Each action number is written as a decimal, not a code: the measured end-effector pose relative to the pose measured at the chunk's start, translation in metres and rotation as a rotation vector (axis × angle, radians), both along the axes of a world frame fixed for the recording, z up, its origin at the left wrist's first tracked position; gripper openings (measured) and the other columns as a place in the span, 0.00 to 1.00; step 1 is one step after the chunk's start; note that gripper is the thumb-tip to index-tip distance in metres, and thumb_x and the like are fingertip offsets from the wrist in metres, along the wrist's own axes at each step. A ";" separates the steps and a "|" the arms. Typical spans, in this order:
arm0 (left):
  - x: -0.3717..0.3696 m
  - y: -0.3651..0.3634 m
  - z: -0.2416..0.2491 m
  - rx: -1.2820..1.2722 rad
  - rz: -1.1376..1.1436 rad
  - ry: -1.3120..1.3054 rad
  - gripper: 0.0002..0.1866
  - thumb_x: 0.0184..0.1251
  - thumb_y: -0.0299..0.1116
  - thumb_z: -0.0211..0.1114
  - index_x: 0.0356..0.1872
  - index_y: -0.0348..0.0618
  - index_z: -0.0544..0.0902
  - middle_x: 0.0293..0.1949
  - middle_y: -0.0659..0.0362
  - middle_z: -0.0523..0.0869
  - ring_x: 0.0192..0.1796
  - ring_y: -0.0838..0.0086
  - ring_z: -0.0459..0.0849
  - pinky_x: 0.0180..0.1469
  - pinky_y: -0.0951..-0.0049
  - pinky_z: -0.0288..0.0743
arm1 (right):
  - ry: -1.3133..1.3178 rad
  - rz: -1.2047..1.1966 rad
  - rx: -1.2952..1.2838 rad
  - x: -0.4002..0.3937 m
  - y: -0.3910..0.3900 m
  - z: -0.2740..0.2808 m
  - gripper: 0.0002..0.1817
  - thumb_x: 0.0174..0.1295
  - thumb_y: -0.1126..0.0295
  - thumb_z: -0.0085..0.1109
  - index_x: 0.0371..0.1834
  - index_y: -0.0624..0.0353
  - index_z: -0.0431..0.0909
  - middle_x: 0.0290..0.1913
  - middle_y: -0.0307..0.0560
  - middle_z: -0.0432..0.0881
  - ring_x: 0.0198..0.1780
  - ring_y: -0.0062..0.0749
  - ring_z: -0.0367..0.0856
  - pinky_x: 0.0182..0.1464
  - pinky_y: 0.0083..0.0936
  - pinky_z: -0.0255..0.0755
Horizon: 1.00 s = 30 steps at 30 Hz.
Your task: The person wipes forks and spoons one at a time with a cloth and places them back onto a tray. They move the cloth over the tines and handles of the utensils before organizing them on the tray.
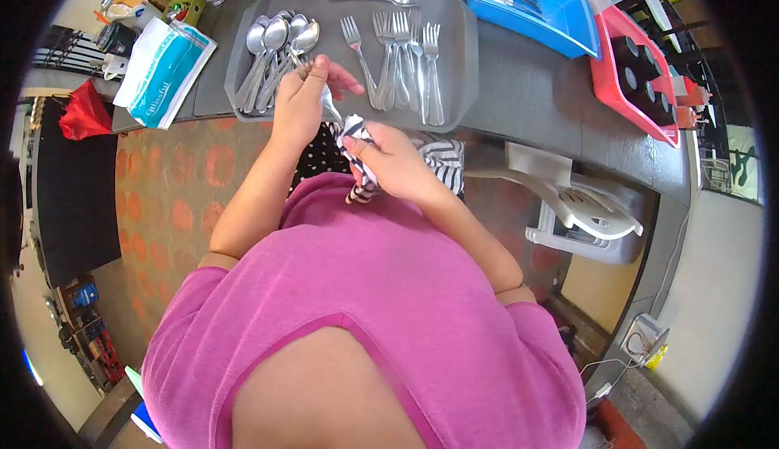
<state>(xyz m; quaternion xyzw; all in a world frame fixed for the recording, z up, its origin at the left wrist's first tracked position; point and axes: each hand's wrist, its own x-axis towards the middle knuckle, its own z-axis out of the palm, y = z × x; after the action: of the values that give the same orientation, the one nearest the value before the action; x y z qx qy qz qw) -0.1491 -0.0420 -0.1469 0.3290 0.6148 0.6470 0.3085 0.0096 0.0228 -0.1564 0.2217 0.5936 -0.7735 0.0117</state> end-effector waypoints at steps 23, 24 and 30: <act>0.037 -0.018 -0.008 -0.023 0.057 -0.274 0.18 0.77 0.36 0.42 0.36 0.35 0.77 0.38 0.53 0.84 0.39 0.76 0.80 0.44 0.76 0.74 | 0.114 -0.093 0.375 -0.013 -0.008 0.005 0.06 0.68 0.74 0.49 0.44 0.63 0.74 0.33 0.38 0.79 0.33 0.18 0.75 0.37 0.19 0.70; 0.036 -0.017 -0.001 -0.092 0.056 -0.306 0.18 0.77 0.36 0.42 0.36 0.35 0.77 0.38 0.53 0.84 0.39 0.75 0.80 0.43 0.76 0.74 | 0.118 -0.092 0.374 -0.015 -0.008 0.004 0.06 0.68 0.74 0.49 0.44 0.63 0.74 0.33 0.38 0.79 0.33 0.18 0.75 0.37 0.19 0.70; -0.025 0.031 -0.002 0.047 0.111 -0.215 0.17 0.76 0.37 0.44 0.35 0.38 0.77 0.31 0.56 0.83 0.28 0.73 0.80 0.32 0.74 0.75 | 0.029 -0.290 0.035 -0.002 0.003 -0.016 0.05 0.69 0.72 0.49 0.43 0.62 0.71 0.28 0.37 0.75 0.29 0.19 0.75 0.29 0.18 0.70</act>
<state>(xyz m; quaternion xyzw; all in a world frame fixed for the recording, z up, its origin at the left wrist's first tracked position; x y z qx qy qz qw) -0.1745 -0.0109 -0.1490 0.2301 0.5802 0.7087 0.3288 0.0072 0.0257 -0.1719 0.2942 0.5687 -0.7598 -0.1127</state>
